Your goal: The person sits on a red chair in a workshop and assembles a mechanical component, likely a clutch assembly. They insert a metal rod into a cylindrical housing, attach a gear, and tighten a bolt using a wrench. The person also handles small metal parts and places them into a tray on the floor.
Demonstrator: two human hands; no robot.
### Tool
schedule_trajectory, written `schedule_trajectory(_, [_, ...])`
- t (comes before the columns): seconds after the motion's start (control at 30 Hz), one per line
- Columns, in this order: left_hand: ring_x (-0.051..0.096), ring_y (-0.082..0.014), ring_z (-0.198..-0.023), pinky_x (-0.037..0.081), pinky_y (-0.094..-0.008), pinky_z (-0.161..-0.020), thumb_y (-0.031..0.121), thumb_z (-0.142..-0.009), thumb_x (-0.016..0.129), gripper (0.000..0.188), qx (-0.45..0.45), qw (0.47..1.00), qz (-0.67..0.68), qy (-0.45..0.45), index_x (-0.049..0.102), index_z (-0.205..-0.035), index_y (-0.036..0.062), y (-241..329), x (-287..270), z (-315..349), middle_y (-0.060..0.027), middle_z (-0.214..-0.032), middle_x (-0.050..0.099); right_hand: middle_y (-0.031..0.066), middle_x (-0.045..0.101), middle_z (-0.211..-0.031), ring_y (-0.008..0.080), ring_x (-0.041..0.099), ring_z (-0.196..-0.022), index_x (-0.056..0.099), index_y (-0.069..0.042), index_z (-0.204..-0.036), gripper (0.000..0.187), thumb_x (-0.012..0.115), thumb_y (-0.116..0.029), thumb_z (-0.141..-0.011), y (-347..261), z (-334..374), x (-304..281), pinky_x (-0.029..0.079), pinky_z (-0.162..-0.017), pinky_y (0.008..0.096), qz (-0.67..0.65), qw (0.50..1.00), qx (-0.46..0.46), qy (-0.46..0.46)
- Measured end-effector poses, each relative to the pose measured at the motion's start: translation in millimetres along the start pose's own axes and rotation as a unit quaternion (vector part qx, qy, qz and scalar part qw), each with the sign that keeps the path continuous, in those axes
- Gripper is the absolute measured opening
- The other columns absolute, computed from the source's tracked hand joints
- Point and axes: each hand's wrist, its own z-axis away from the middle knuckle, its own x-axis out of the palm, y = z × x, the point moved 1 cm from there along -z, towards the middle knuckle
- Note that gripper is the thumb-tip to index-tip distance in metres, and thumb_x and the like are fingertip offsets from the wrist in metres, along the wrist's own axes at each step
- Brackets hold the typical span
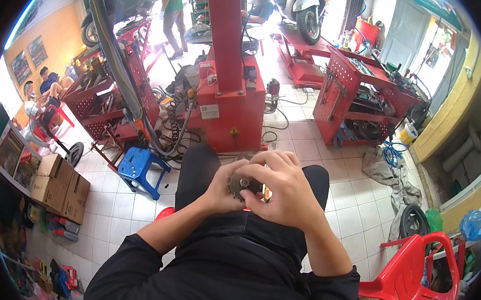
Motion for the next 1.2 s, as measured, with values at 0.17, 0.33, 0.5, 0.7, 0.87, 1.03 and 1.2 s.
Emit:
schedule_trajectory(0.17, [0.06, -0.0105, -0.081, 0.049, -0.0269, -0.072, 0.012, -0.062, 0.078, 0.045, -0.001, 0.999, 0.046, 0.017, 0.056, -0.1, 0.0014, 1.4, 5.5, -1.8, -0.0064, -0.088, 0.064, 0.006, 0.058, -0.091, 0.0238, 0.054, -0.086, 0.063, -0.009, -0.085, 0.022, 0.073, -0.016, -0.066, 1.8, 0.2, -0.9, 0.038, -0.082, 0.0363, 0.019, 1.0, -0.005, 0.002])
schedule_trajectory(0.33, [0.06, -0.0102, -0.08, 0.049, -0.027, -0.072, 0.012, -0.063, 0.078, 0.044, -0.001, 0.999, 0.031, 0.016, 0.056, -0.099, 0.0011, -2.6, 6.0, 0.9, -0.0061, -0.087, 0.064, 0.0058, 0.058, -0.09, 0.024, 0.055, -0.085, 0.062, -0.009, -0.084, 0.024, 0.075, -0.02, -0.066, -3.5, 0.4, -3.3, 0.037, -0.082, 0.0366, 0.001, 1.0, 0.003, 0.006])
schedule_trajectory(0.5, [0.06, -0.0106, -0.079, 0.049, -0.0271, -0.072, 0.012, -0.062, 0.077, 0.044, -0.005, 0.999, 0.037, 0.014, 0.056, -0.099, 0.0012, -0.2, 7.3, 0.1, -0.006, -0.087, 0.064, 0.006, 0.058, -0.09, 0.0241, 0.054, -0.086, 0.063, -0.008, -0.084, 0.023, 0.073, -0.018, -0.066, 1.4, 2.7, -0.2, 0.037, -0.083, 0.0368, 0.006, 1.0, 0.003, 0.005])
schedule_trajectory(0.7, [0.06, -0.0104, -0.079, 0.049, -0.0269, -0.072, 0.013, -0.062, 0.078, 0.044, -0.001, 1.0, 0.012, 0.013, 0.056, -0.099, 0.0016, -4.4, 5.1, 0.8, -0.0059, -0.087, 0.064, 0.0065, 0.058, -0.09, 0.0243, 0.054, -0.087, 0.063, -0.008, -0.085, 0.022, 0.071, -0.013, -0.064, -4.1, 0.4, -3.5, 0.037, -0.084, 0.0366, -0.002, 1.0, 0.002, -0.001])
schedule_trajectory(0.87, [0.06, -0.0109, -0.079, 0.049, -0.0267, -0.073, 0.012, -0.062, 0.078, 0.044, -0.018, 0.999, 0.039, 0.011, 0.056, -0.099, 0.0019, -2.6, 5.6, 0.8, -0.0063, -0.088, 0.064, 0.0065, 0.058, -0.09, 0.0244, 0.054, -0.086, 0.064, -0.009, -0.086, 0.023, 0.07, -0.012, -0.064, 1.1, 2.5, -1.5, 0.037, -0.083, 0.0366, 0.023, 1.0, 0.015, -0.006])
schedule_trajectory(1.03, [0.06, -0.0107, -0.08, 0.049, -0.0266, -0.073, 0.012, -0.063, 0.078, 0.044, -0.001, 0.999, 0.033, 0.014, 0.056, -0.1, 0.0021, -1.7, 5.0, 0.6, -0.0061, -0.088, 0.064, 0.0061, 0.059, -0.088, 0.0237, 0.055, -0.084, 0.064, -0.007, -0.085, 0.024, 0.07, -0.008, -0.062, -2.4, 0.4, -0.6, 0.037, -0.083, 0.0358, -0.001, 1.0, -0.009, 0.016])
schedule_trajectory(1.2, [0.06, -0.0105, -0.08, 0.049, -0.0268, -0.073, 0.012, -0.063, 0.078, 0.045, -0.015, 1.0, 0.01, 0.004, 0.056, -0.1, 0.002, 0.4, 4.7, 0.8, -0.0063, -0.088, 0.064, 0.0063, 0.058, -0.088, 0.0239, 0.055, -0.084, 0.064, -0.007, -0.086, 0.024, 0.071, -0.01, -0.063, 0.8, 0.8, -0.6, 0.037, -0.083, 0.0362, 0.011, 1.0, 0.003, 0.006])
